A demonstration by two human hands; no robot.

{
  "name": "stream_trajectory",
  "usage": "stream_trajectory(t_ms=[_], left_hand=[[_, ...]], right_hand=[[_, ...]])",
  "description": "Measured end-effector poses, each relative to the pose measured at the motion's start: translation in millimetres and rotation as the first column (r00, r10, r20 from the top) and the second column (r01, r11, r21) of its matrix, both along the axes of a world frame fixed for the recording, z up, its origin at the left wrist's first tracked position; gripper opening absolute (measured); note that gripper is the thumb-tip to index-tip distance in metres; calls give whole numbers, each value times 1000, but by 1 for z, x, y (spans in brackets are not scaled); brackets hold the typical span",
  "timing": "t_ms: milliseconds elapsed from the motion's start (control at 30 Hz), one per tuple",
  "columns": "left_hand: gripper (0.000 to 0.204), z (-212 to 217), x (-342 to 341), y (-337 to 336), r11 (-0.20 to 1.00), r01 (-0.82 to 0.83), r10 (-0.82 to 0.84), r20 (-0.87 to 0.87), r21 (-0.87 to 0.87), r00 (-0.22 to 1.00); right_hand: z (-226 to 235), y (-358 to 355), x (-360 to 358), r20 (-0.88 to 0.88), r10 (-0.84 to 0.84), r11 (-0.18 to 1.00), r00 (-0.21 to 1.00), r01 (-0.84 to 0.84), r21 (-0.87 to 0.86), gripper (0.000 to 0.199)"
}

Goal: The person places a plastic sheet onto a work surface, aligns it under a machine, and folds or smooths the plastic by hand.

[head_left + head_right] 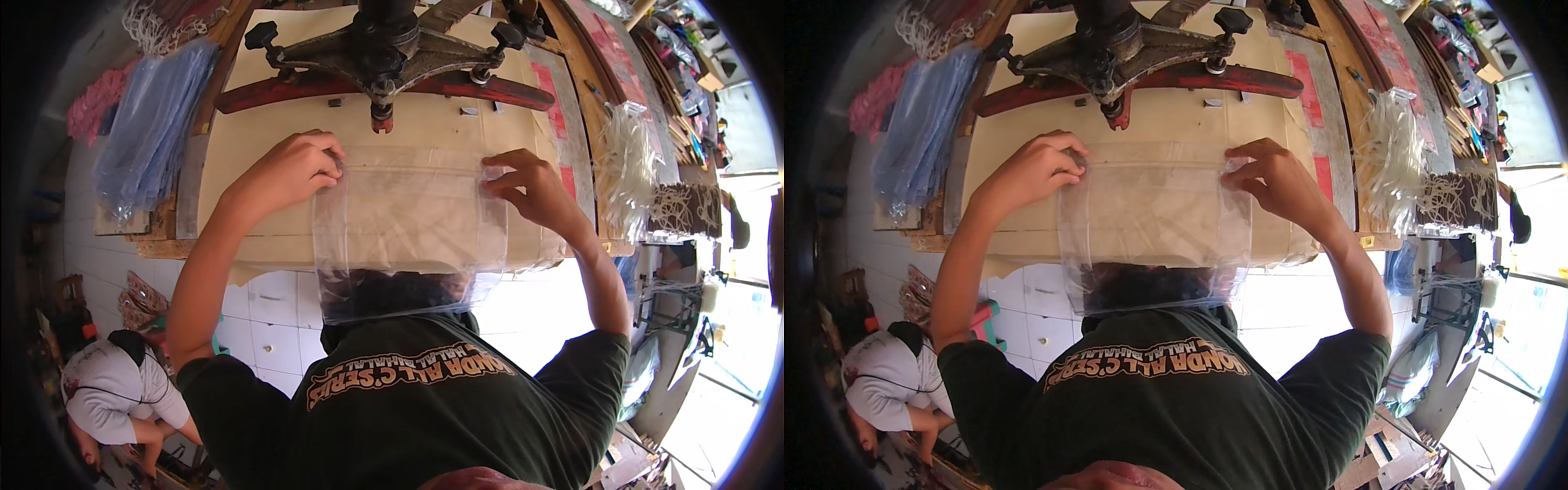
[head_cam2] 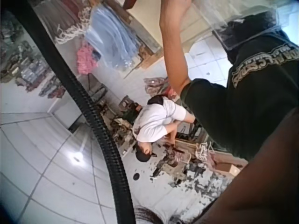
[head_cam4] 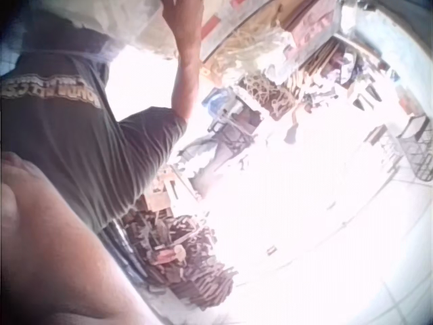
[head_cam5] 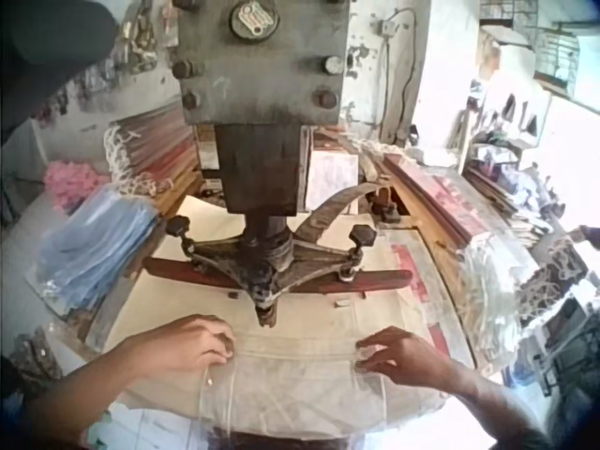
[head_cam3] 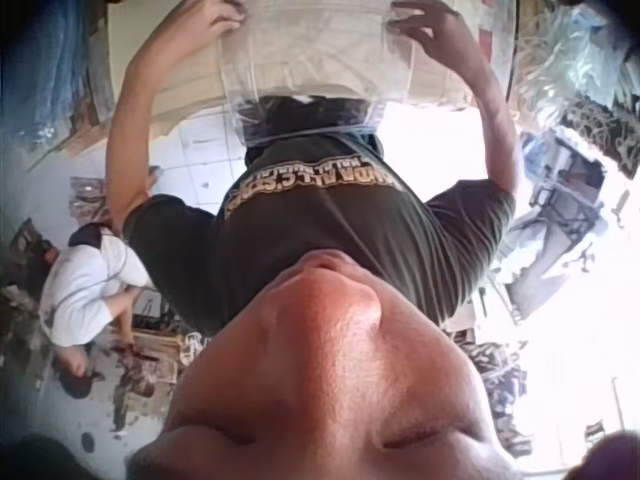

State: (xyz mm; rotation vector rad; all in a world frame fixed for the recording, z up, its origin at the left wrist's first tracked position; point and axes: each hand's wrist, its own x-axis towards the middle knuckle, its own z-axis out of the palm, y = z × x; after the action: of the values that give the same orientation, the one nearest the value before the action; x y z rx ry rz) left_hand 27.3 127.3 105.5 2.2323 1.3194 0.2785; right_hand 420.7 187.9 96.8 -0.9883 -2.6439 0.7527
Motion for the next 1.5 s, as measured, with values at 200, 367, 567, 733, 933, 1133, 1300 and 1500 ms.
stream_trajectory(t_ms=[200, 367, 567, 733, 933, 1133, 1300, 1500], left_hand=[[22, -8, -3, 9, 989, -62, 64, 8, -137, 998], [53, -4, 5, 4, 989, -147, 149, 51, -29, 988], [59, -4, 4, 4, 988, -151, 150, -38, -28, 988], [55, -10, 2, 13, 991, -136, 136, -78, 2, 988], [39, -1, 2, 17, 992, -90, 78, -139, -86, 987], [32, 27, 2, -11, 982, -183, 189, -182, 50, 965], [37, 67, -19, -21, 975, -146, 172, -153, 168, 973], [36, 86, -4, -38, 956, -260, 253, -67, -135, 965]], right_hand=[[3, 9, -10, 42, 27, 1000, 999, -27, 7, 19], [0, 28, -13, 134, 47, 999, 990, -45, -17, 16], [-1, 21, -18, 109, -68, 994, 992, 58, 92, 46], [2, 26, -21, 158, -60, 997, 986, 52, 51, 50], [17, 53, -27, 370, 73, 997, 926, -60, -48, 51], [37, 34, -25, 426, -18, 997, 904, 47, -59, 32], [66, 27, -4, 342, -187, 973, 921, 126, 191, 24], [51, 8, -3, 164, -172, 816, 971, 234, -528, 66]])
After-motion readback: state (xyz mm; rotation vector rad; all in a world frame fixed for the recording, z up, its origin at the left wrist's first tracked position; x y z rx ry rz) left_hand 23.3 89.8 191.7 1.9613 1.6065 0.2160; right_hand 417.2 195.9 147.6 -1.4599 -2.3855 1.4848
